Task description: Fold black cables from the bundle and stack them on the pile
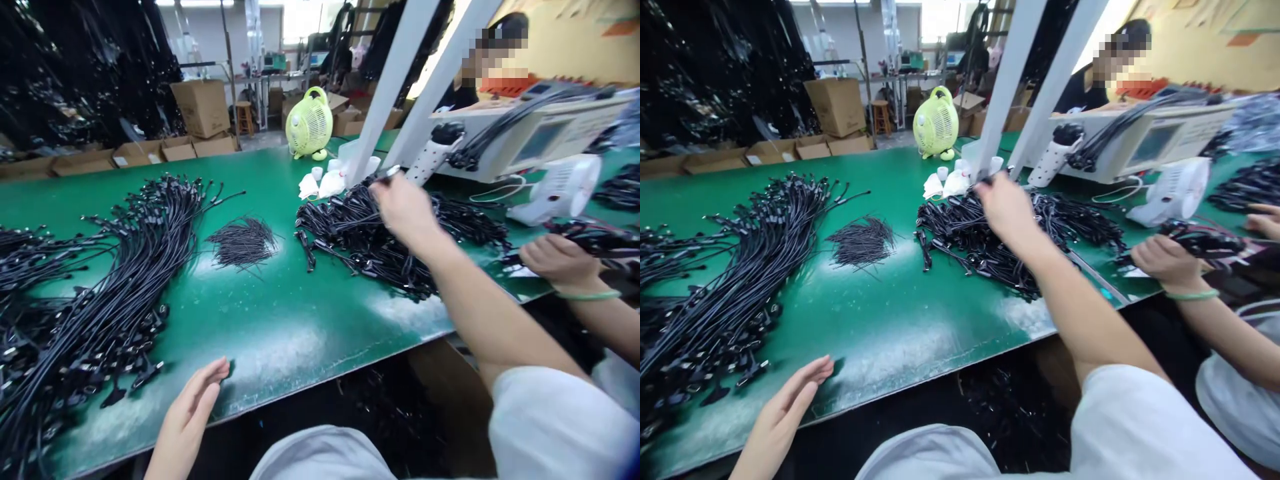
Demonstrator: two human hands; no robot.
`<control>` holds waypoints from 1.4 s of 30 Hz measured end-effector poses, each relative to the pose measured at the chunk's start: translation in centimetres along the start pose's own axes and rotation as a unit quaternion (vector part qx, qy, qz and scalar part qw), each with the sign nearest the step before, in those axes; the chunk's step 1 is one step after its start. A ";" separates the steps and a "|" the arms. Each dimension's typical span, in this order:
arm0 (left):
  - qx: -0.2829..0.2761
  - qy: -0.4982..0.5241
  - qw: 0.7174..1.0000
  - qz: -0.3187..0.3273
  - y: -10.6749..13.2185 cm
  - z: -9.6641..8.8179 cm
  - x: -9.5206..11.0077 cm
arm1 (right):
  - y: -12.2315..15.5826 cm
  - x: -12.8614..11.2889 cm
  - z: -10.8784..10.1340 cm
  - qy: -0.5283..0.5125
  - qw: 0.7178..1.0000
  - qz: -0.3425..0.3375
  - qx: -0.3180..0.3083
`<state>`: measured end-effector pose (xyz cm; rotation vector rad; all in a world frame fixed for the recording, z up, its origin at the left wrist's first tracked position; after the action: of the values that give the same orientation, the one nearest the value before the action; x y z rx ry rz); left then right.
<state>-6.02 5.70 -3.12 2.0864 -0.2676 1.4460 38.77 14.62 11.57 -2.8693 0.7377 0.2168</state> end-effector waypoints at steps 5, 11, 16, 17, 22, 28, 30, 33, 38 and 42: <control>0.020 0.026 0.999 -0.004 1.3 0.0 0.8 | -7.7 5.3 1.3 0.046 0.999 0.007 -0.020; 0.077 0.027 0.996 -0.023 3.5 -1.4 -0.1 | -5.1 5.3 4.0 0.117 0.983 -0.091 0.109; 0.094 0.033 0.993 -0.056 4.7 -3.2 -2.2 | 0.0 3.5 7.5 0.193 0.911 -0.362 -0.038; 0.090 0.035 0.994 -0.055 4.8 -3.3 -2.2 | 0.5 3.4 8.0 0.196 0.914 -0.352 -0.040; 0.110 0.044 0.992 -0.038 4.7 -2.6 -1.0 | -0.6 1.7 8.1 0.135 0.973 -0.185 0.023; 0.128 0.047 0.990 -0.036 5.5 -1.6 -0.2 | -6.4 -3.8 9.3 0.087 0.988 -0.128 -0.021; 0.124 0.048 0.990 -0.047 6.3 -1.6 -0.8 | -6.6 -4.9 10.1 0.108 0.985 -0.133 -0.036; 0.147 0.069 0.984 -0.075 7.8 -2.1 -2.8 | -3.3 -5.1 10.6 0.131 0.978 -0.161 0.002; 0.142 0.076 0.982 -0.102 7.8 -3.5 -6.2 | 4.9 -3.1 11.7 0.137 0.969 -0.184 -0.087; 0.139 0.068 0.986 -0.062 5.9 -3.1 -5.1 | 5.4 -2.7 12.1 0.071 0.980 -0.125 -0.140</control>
<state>-13.25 1.83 -4.97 2.1613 0.1244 1.6167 32.66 13.64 -0.39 -3.2375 0.3858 0.0869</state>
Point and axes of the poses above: each hand's wrist, its own y-axis away from the middle knuckle, its own z-axis out of the palm, x = y × z, the point moved 2 cm from there along -y, towards the middle knuckle, and after that the axes turned 14 degrees about -x, right-handed, at the moved point
